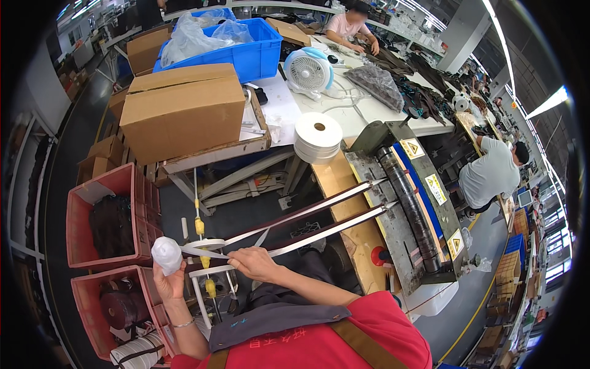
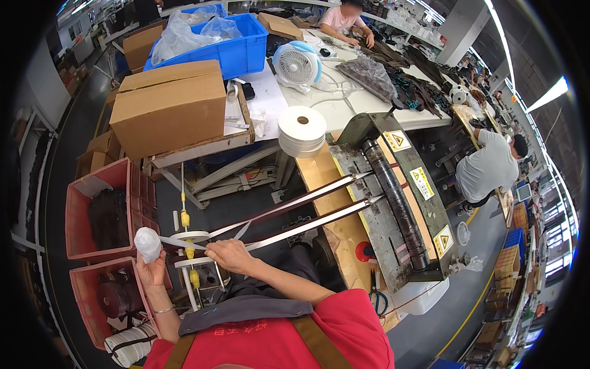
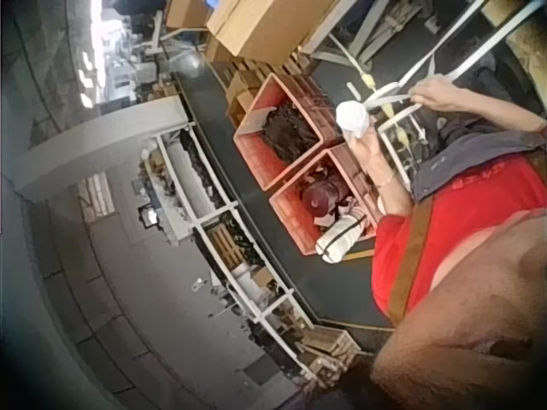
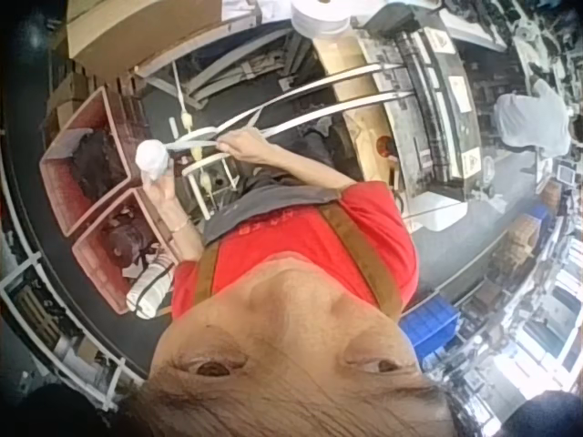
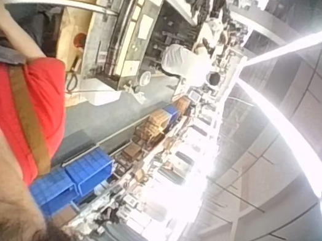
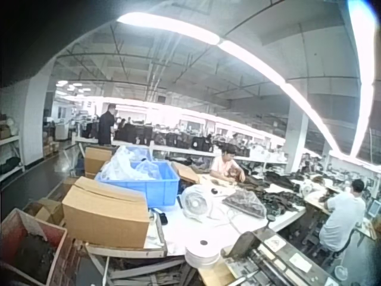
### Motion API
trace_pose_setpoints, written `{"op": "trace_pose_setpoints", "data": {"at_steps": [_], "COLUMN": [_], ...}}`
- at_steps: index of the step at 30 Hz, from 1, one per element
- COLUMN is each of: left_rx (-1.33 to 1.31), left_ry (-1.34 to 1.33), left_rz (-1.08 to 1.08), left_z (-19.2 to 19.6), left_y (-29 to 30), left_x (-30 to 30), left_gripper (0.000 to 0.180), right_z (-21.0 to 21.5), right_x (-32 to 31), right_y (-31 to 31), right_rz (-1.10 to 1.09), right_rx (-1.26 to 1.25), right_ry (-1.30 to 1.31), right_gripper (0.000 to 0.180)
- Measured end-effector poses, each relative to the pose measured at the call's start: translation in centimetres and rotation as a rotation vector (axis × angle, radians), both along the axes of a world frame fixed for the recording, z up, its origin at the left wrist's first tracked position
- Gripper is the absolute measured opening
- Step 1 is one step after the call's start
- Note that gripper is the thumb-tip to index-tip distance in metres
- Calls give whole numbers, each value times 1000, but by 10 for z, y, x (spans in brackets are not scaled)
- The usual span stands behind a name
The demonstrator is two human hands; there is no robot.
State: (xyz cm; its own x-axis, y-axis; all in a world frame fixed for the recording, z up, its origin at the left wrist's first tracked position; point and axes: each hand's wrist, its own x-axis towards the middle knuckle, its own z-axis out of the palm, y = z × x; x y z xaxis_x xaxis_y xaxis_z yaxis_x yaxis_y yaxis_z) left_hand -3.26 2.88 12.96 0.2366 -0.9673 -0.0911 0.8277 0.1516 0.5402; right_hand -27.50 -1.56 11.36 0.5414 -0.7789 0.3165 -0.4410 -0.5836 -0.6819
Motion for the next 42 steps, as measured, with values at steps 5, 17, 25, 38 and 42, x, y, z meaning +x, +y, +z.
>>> {"op": "trace_pose_setpoints", "data": {"at_steps": [5, 17, 25, 38, 42], "left_rx": [-10, -203, -175, 201, 121], "left_ry": [-46, -55, 105, -1617, -675], "left_rz": [100, 187, 98, -414, -923], "left_z": [15, 7, 24, 13, -12], "left_y": [-1, 0, 2, 2, 14], "left_x": [0, 30, 22, -21, -32], "left_gripper": [51, 63, 71, 42, 54], "right_z": [-7, -1, -10, 40, 38], "right_x": [-2, -2, -3, -2, -6], "right_y": [0, -1, 2, -13, -21], "right_rz": [16, 15, 46, 171, 160], "right_rx": [12, -2, 49, 294, 262], "right_ry": [14, 37, 39, -28, -12], "right_gripper": [25, 25, 21, 23, 23]}}
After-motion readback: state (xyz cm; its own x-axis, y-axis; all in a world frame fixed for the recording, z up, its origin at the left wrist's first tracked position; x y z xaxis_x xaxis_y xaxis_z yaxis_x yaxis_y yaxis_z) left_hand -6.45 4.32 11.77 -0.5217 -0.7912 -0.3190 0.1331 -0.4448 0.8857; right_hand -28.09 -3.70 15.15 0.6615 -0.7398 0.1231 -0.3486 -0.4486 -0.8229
